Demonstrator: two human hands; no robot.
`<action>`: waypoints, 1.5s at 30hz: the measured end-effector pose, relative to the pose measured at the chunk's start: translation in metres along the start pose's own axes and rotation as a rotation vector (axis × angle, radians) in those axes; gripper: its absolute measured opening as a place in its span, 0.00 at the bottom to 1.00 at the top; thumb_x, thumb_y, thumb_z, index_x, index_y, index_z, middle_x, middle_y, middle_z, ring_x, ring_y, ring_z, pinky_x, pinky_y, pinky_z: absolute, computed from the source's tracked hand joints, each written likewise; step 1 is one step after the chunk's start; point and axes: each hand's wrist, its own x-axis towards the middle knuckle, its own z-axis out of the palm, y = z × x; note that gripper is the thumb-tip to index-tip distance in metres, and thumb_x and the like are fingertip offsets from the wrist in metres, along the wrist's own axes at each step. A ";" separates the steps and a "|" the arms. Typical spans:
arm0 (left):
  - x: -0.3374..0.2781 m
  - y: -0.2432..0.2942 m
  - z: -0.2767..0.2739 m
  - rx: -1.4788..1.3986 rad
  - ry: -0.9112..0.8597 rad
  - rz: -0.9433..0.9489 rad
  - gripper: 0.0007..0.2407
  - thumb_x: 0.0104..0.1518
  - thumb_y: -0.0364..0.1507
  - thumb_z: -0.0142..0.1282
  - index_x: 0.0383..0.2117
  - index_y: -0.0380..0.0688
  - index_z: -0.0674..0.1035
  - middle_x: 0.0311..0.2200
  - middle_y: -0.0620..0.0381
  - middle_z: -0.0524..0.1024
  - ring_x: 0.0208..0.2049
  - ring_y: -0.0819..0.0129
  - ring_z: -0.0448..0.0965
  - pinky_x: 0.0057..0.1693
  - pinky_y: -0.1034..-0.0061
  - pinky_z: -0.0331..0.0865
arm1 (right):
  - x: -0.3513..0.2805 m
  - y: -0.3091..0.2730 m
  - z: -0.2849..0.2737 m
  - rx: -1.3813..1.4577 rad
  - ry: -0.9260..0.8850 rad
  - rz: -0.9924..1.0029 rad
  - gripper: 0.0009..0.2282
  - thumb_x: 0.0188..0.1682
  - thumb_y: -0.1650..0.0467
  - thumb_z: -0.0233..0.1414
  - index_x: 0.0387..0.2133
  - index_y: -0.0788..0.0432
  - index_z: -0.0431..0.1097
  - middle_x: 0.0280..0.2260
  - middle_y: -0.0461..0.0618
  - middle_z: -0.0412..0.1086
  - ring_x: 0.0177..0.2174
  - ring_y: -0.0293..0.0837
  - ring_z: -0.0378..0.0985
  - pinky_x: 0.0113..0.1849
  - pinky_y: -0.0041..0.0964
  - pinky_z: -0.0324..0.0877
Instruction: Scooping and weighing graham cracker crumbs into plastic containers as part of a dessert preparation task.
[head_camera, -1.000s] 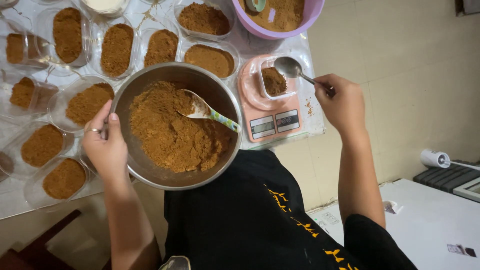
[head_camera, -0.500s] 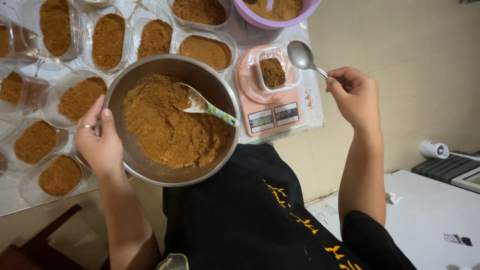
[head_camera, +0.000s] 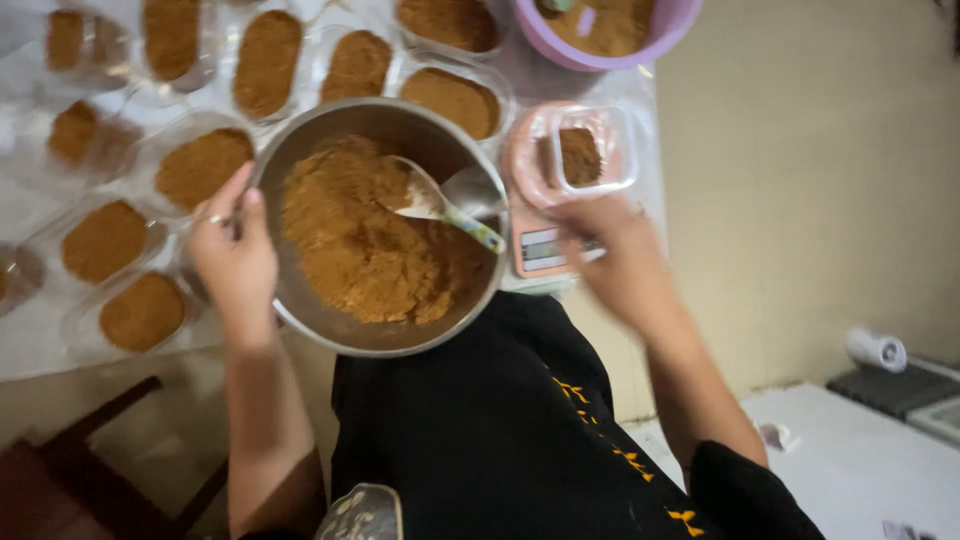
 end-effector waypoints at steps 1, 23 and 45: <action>0.000 0.001 -0.001 0.088 -0.002 0.036 0.11 0.70 0.22 0.57 0.56 0.40 0.82 0.44 0.56 0.76 0.44 0.74 0.74 0.52 0.79 0.68 | 0.003 -0.015 0.017 -0.066 -0.063 -0.193 0.11 0.47 0.77 0.56 0.43 0.62 0.76 0.36 0.53 0.75 0.35 0.48 0.78 0.38 0.43 0.72; -0.002 0.021 0.005 0.131 0.071 0.045 0.11 0.66 0.26 0.60 0.53 0.50 0.84 0.36 0.59 0.74 0.35 0.75 0.71 0.45 0.79 0.67 | 0.051 -0.018 0.120 -0.061 -0.740 -0.388 0.15 0.40 0.74 0.53 0.42 0.56 0.78 0.38 0.58 0.78 0.37 0.57 0.80 0.44 0.47 0.73; -0.001 0.024 0.004 0.145 0.049 -0.105 0.11 0.65 0.27 0.59 0.52 0.51 0.84 0.35 0.61 0.72 0.31 0.77 0.67 0.41 0.82 0.64 | 0.065 -0.035 0.017 -0.043 -0.537 -0.230 0.15 0.39 0.76 0.55 0.39 0.54 0.81 0.36 0.52 0.80 0.29 0.49 0.82 0.35 0.39 0.75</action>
